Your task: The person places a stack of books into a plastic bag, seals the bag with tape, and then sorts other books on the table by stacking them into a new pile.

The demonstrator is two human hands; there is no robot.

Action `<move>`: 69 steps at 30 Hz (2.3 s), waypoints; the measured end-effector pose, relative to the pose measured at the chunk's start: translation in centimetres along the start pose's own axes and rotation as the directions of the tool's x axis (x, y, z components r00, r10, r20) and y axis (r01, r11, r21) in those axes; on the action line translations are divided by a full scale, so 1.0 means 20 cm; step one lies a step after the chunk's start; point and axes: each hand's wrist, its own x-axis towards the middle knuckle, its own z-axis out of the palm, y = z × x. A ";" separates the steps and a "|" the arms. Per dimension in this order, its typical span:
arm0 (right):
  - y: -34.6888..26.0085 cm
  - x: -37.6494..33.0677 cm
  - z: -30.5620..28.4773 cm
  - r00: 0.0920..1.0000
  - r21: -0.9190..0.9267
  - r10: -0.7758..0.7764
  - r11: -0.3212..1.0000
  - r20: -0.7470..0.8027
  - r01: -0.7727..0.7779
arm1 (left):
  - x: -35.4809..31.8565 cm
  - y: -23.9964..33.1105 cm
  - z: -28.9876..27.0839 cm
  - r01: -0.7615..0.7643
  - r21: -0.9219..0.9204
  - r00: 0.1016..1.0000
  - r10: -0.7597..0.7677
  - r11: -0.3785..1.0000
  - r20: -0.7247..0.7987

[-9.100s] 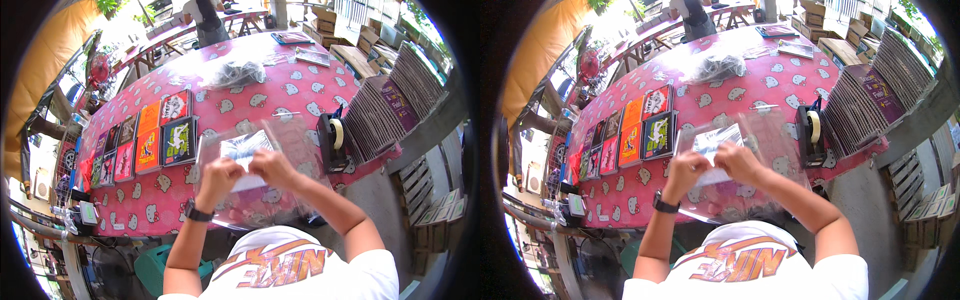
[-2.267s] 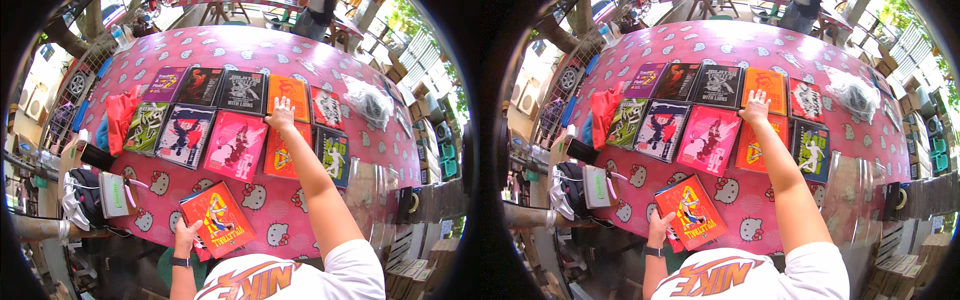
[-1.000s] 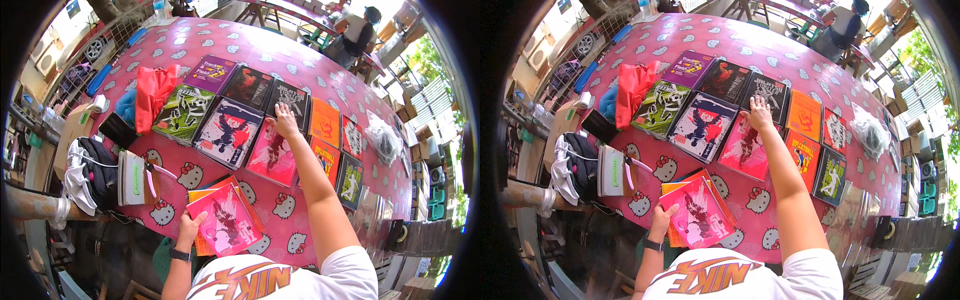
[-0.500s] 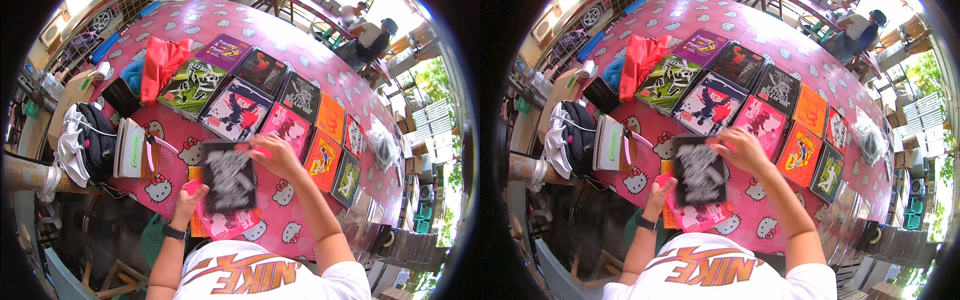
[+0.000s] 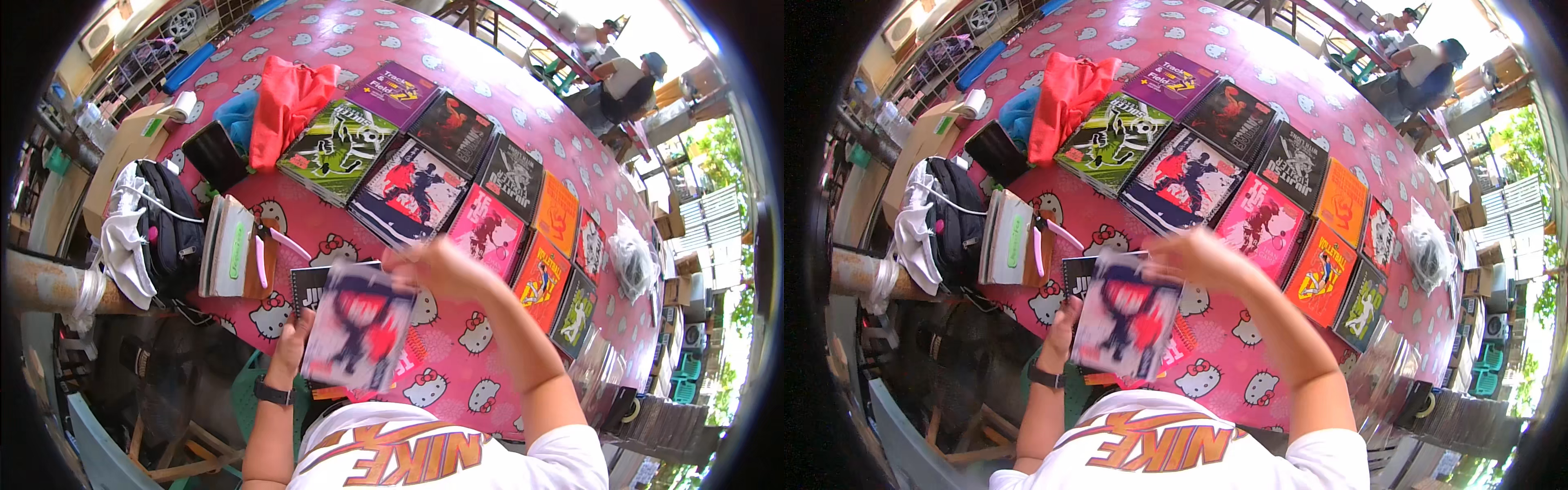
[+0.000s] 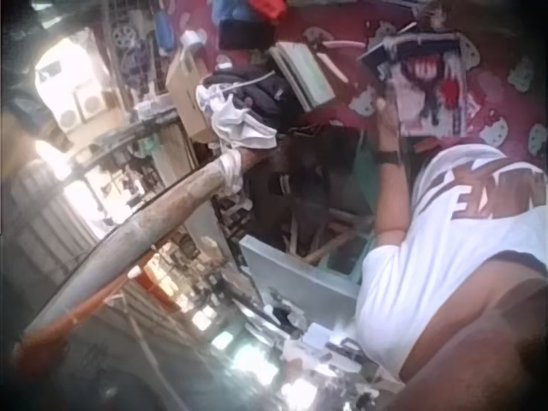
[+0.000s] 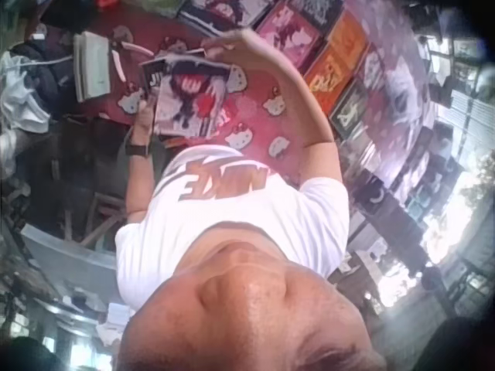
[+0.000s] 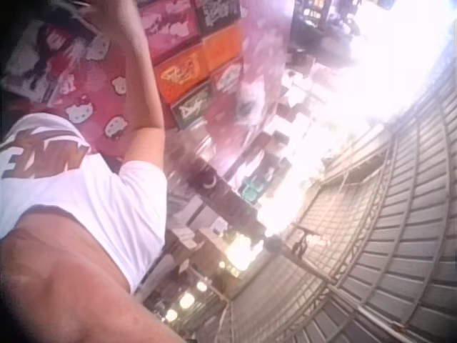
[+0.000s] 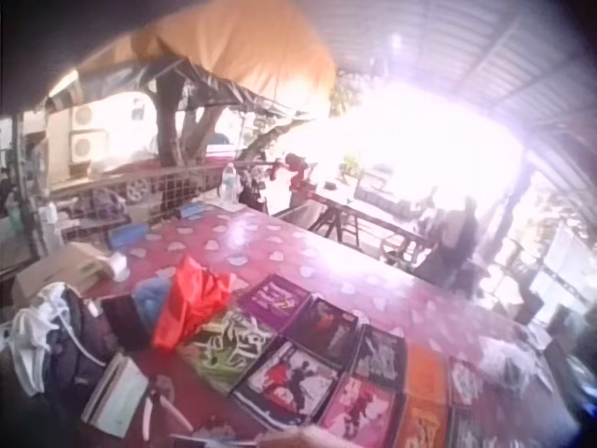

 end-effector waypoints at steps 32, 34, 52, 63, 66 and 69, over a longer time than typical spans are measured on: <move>-0.03 0.64 0.05 0.886 -0.625 -0.346 0.776 -0.308 0.086 | -0.18 0.16 0.15 -0.055 0.060 0.998 0.053 0.997 0.043; -0.27 0.36 -0.08 0.953 -0.432 -0.290 0.873 -0.090 0.225 | -0.14 0.12 0.05 0.028 -0.143 0.992 -0.010 0.989 0.127; 0.45 1.07 -0.54 0.756 -0.819 -0.394 0.478 -0.523 -0.318 | -0.12 0.13 0.16 -0.056 0.158 0.998 0.056 0.986 0.007; 0.22 -0.25 0.41 0.875 0.026 0.250 0.964 -0.415 -0.263 | -0.12 0.14 0.18 0.049 -0.350 0.989 0.004 0.936 0.150; 0.29 -0.28 0.72 0.833 0.395 0.300 0.912 -0.465 -0.108 | -0.12 0.11 0.29 -0.239 0.155 0.968 0.223 0.959 0.112; 0.20 -0.34 0.61 0.826 0.815 0.371 0.553 -0.425 0.171 | -0.20 0.17 0.43 -0.454 0.174 0.880 0.409 0.874 0.242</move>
